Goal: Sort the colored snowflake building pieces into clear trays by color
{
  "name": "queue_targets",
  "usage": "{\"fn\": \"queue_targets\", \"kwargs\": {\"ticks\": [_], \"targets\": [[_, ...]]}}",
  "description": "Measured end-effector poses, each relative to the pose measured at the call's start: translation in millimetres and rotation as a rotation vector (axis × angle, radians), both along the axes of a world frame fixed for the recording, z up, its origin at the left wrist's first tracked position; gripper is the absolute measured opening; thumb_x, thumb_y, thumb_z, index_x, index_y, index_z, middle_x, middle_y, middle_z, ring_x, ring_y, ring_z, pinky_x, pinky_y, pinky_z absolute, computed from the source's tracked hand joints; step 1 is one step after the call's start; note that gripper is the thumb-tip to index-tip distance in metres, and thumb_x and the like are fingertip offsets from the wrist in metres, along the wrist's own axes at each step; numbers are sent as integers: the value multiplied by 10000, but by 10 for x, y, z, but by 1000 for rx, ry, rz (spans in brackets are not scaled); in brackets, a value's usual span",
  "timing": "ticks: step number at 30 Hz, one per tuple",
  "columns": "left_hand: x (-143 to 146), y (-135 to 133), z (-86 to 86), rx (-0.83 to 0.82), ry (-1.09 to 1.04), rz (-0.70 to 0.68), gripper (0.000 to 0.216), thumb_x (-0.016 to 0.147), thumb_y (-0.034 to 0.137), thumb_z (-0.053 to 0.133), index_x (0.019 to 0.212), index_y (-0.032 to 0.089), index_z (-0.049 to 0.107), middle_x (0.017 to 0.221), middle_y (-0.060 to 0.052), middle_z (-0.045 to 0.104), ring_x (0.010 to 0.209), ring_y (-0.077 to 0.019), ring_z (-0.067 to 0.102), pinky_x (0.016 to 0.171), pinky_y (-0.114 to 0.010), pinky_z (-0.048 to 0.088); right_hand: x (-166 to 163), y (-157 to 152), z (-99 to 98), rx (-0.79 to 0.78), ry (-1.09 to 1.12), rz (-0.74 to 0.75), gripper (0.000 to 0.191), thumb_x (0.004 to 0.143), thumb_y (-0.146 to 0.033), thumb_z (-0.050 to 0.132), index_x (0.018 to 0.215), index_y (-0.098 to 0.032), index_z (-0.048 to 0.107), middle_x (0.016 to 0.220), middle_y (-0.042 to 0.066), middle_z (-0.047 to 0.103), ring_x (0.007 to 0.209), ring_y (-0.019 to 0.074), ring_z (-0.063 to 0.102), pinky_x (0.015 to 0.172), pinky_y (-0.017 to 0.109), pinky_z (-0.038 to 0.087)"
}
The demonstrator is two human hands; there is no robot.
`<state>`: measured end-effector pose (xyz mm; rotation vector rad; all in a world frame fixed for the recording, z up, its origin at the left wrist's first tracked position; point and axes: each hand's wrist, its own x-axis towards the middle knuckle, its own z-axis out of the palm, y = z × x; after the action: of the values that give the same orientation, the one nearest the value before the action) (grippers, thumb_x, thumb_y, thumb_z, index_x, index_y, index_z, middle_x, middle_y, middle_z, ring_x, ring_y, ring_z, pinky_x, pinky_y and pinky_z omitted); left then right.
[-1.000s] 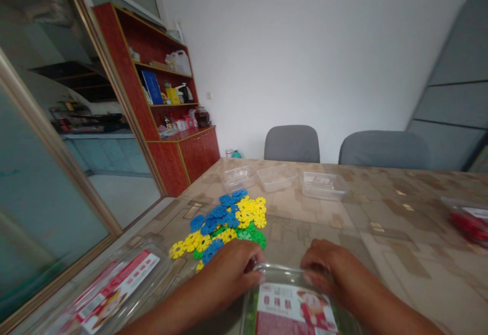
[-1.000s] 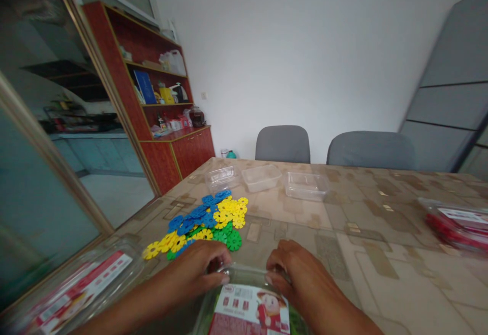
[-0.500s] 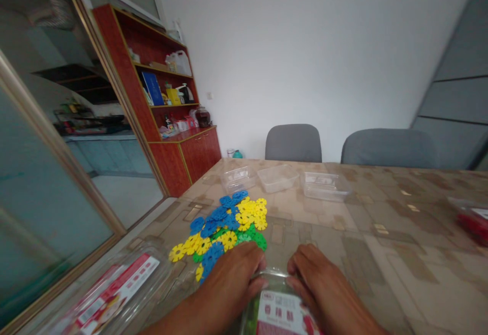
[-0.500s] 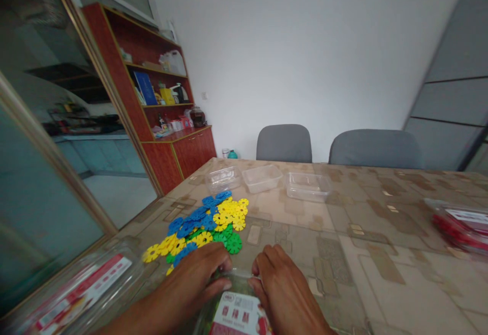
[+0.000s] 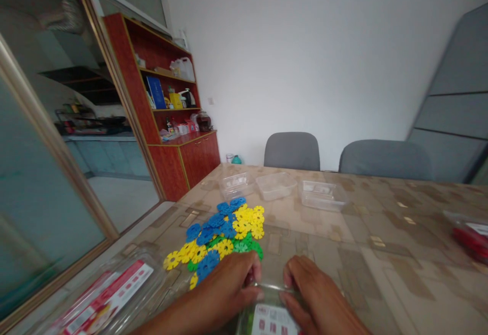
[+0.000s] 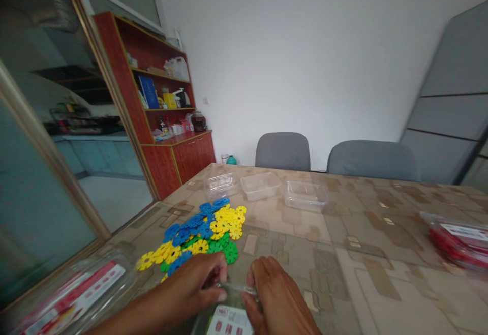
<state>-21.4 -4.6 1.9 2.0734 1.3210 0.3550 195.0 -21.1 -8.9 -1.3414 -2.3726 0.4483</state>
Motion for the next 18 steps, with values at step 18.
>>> {"fn": "queue_targets", "kwargs": {"ticks": [18], "targets": [[52, -5, 104, 59, -97, -23, 42, 764, 154, 551, 776, 168, 589, 640, 67, 476, 604, -102, 443, 540, -216, 254, 60, 91, -181, 53, -37, -15, 151, 899, -285, 562, 781, -210, 506, 781, 36, 629, 707, 202, 612, 618, 271, 373]]}}
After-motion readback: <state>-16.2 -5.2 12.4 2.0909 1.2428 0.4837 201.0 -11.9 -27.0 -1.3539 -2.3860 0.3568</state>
